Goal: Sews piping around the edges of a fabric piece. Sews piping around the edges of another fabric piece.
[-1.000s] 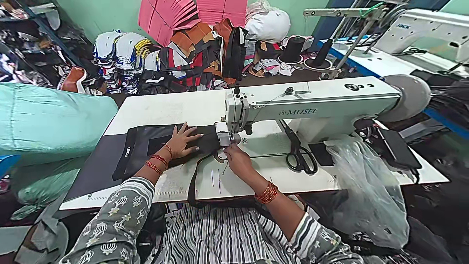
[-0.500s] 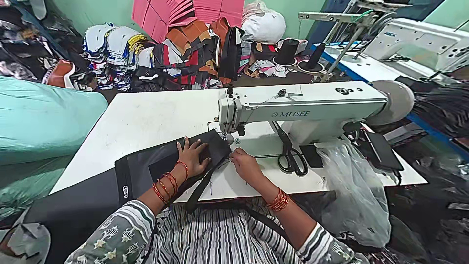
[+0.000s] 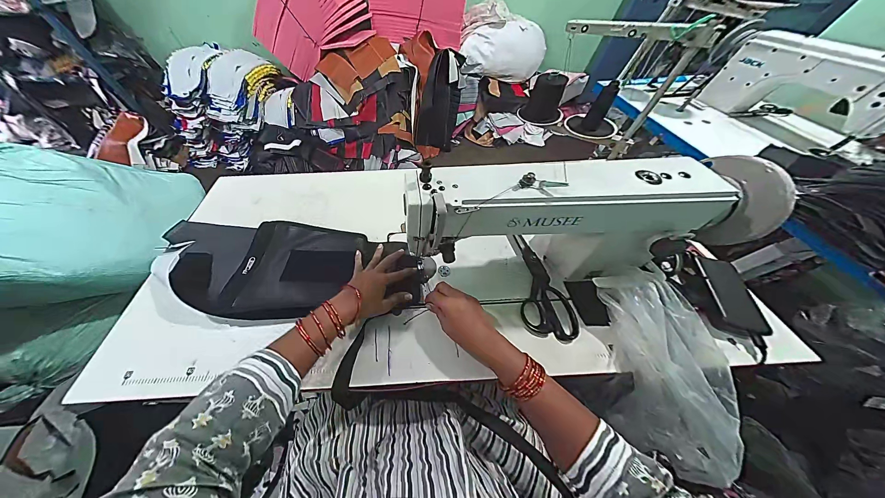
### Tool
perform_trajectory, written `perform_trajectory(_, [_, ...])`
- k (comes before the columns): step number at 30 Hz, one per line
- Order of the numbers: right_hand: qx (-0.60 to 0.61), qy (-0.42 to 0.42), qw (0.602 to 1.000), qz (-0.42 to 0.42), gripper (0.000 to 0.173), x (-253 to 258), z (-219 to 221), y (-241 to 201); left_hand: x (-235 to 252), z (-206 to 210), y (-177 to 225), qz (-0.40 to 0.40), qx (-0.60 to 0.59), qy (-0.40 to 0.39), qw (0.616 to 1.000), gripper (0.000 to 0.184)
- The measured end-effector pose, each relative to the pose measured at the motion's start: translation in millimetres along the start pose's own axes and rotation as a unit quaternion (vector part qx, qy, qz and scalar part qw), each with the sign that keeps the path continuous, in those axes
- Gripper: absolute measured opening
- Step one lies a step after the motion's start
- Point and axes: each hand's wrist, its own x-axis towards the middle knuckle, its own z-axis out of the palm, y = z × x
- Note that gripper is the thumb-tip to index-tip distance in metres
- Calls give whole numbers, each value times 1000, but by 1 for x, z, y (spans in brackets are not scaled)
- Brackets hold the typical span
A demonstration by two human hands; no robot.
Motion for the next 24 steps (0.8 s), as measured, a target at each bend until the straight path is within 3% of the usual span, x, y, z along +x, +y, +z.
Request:
perform_trajectory(5, [4,4,1000,-8,21,-2,0,3,6,19,12,-14,-19,52,998,57])
perform_trajectory(11, [30,12,999,-7,21,1,-1,7,17,15,14,-46,-30,55,997,71])
perform_trajectory(16, [34,29,999,-4,20,0,2,8,43,2,10,-55,-44,94,993,33])
perform_trajectory(18, [35,32,999,-3,20,-1,4,8,63,-2,3,-105,-27,114,987,30])
perform_trajectory(21, [27,48,998,-5,19,-1,7,8,84,-11,-6,-193,17,188,963,55])
perform_trajectory(24, [25,46,999,1,19,1,7,6,78,-28,9,-158,39,267,950,85])
